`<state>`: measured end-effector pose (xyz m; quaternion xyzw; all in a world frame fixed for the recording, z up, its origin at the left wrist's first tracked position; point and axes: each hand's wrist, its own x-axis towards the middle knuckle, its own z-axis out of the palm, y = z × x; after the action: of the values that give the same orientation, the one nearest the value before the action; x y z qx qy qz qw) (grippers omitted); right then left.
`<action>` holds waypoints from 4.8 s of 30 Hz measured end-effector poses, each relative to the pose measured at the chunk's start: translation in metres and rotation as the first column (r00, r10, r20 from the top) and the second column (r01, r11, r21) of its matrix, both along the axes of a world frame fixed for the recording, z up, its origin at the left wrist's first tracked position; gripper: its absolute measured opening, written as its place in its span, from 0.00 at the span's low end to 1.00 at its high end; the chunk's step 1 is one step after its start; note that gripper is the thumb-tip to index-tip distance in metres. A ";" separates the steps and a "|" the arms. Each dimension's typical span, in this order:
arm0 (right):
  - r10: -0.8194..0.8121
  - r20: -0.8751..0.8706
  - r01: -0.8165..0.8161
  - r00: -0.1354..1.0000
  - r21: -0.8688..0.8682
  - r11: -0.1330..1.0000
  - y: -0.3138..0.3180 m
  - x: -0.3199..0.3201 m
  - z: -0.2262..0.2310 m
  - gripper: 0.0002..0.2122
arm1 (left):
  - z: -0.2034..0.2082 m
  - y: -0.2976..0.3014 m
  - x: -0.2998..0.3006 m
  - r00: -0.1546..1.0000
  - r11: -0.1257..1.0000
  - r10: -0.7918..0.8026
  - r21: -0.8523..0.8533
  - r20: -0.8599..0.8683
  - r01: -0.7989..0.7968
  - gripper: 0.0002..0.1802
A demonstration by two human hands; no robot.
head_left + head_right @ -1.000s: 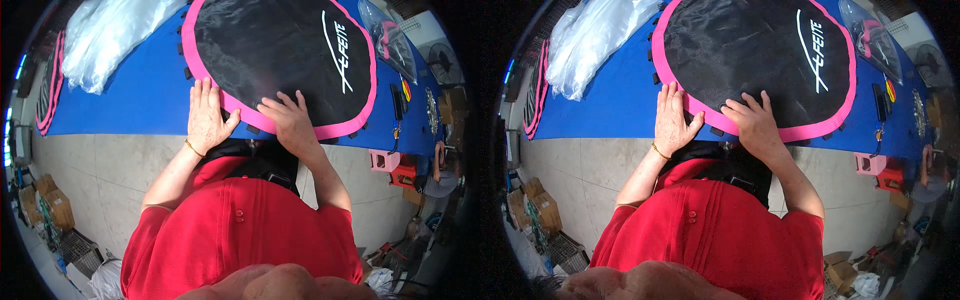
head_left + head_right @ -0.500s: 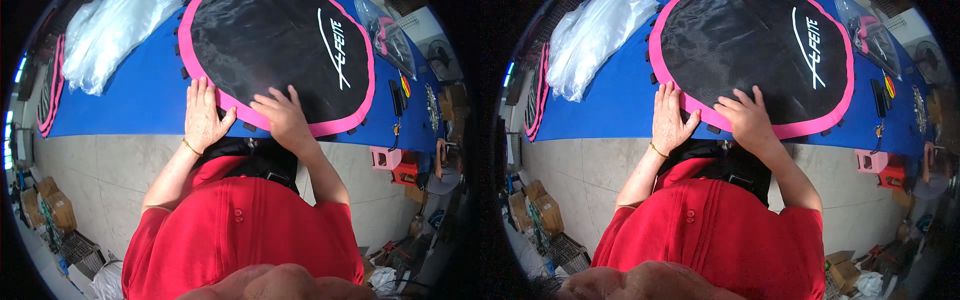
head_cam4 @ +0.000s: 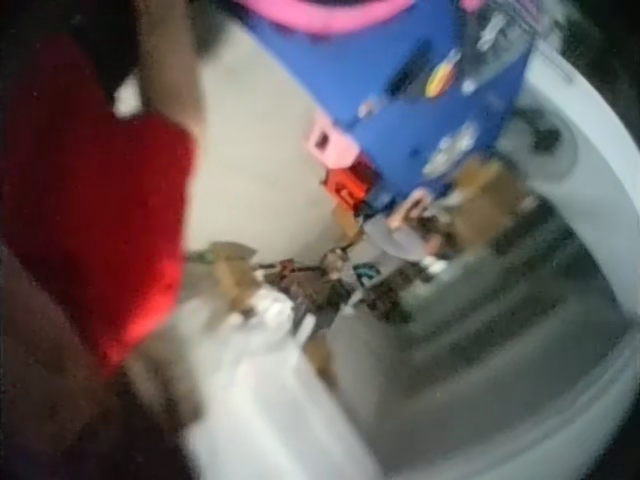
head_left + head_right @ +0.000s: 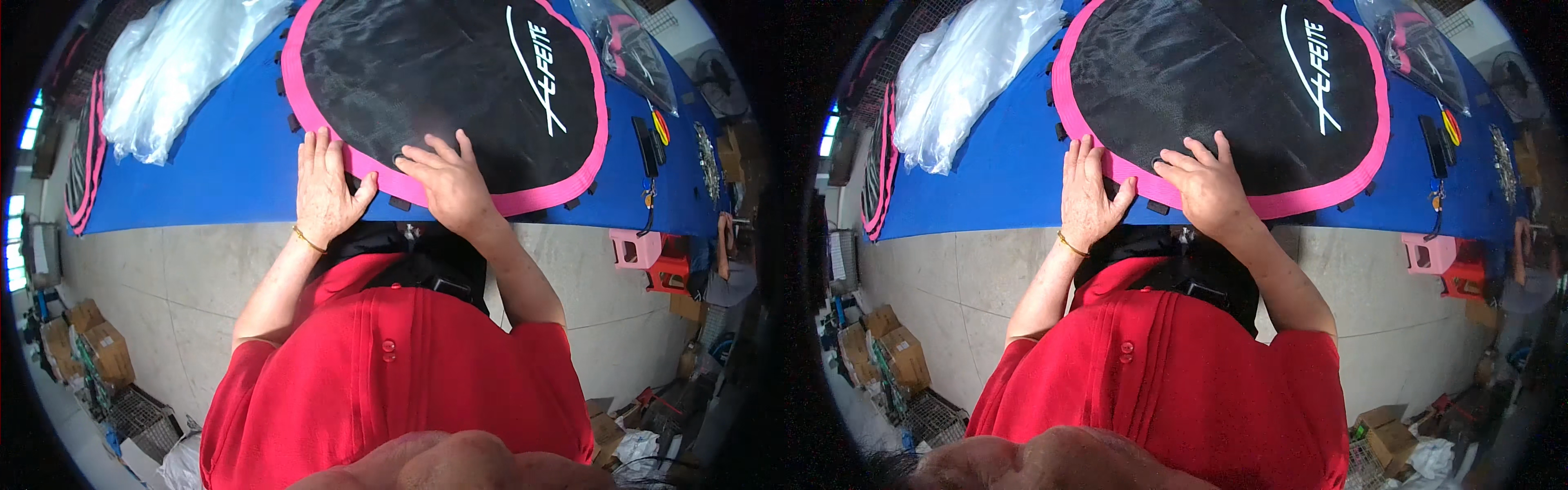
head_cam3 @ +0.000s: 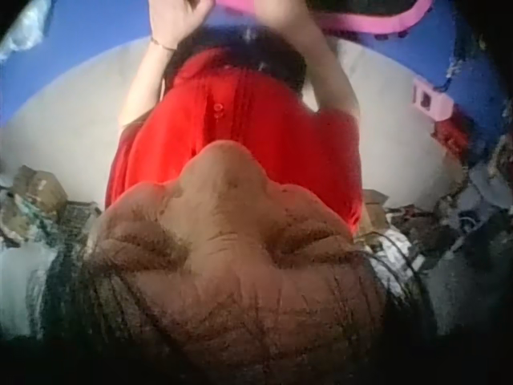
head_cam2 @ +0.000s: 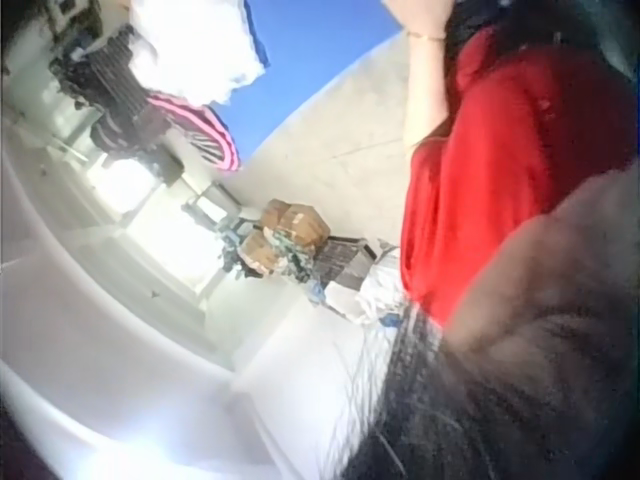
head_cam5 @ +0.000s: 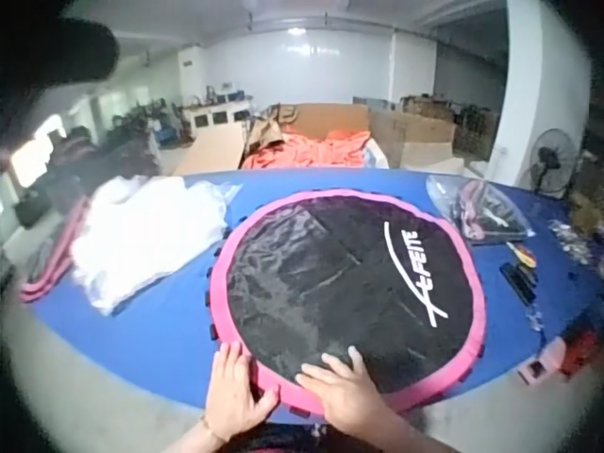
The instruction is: Attaching the black trampoline fabric to the pink circular frame by tucking in the attachment tabs.
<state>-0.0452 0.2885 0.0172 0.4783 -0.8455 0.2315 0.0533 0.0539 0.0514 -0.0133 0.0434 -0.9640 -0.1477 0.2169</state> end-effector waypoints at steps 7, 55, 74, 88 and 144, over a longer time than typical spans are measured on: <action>-0.068 -0.055 0.069 0.996 0.029 0.997 0.037 0.015 0.003 0.18 | -0.003 0.000 0.003 1.000 1.000 0.008 0.000 0.003 -0.008 0.44; -0.712 -0.193 0.733 0.675 0.069 0.676 0.141 -0.024 -0.029 0.20 | -0.005 -0.003 0.014 0.998 0.990 -0.009 -0.138 0.056 0.017 0.32; -0.297 -0.065 0.276 0.953 -0.221 0.935 0.069 0.008 -0.010 0.14 | -0.004 -0.097 -0.038 0.979 0.948 0.184 -0.279 0.087 -0.153 0.20; -0.283 -0.013 0.281 0.959 -0.099 0.955 0.040 -0.018 -0.022 0.16 | -0.004 0.021 0.006 0.989 0.986 -0.147 -0.080 0.015 0.148 0.23; 0.060 -0.068 -0.051 0.996 0.125 0.991 -0.032 -0.008 0.008 0.17 | -0.006 0.015 0.007 0.960 0.980 -0.197 -0.009 -0.200 0.199 0.19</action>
<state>-0.0534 0.2566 0.0256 0.5120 -0.8420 0.1630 0.0477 0.0611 0.0663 -0.0197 -0.0671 -0.9360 -0.1774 0.2965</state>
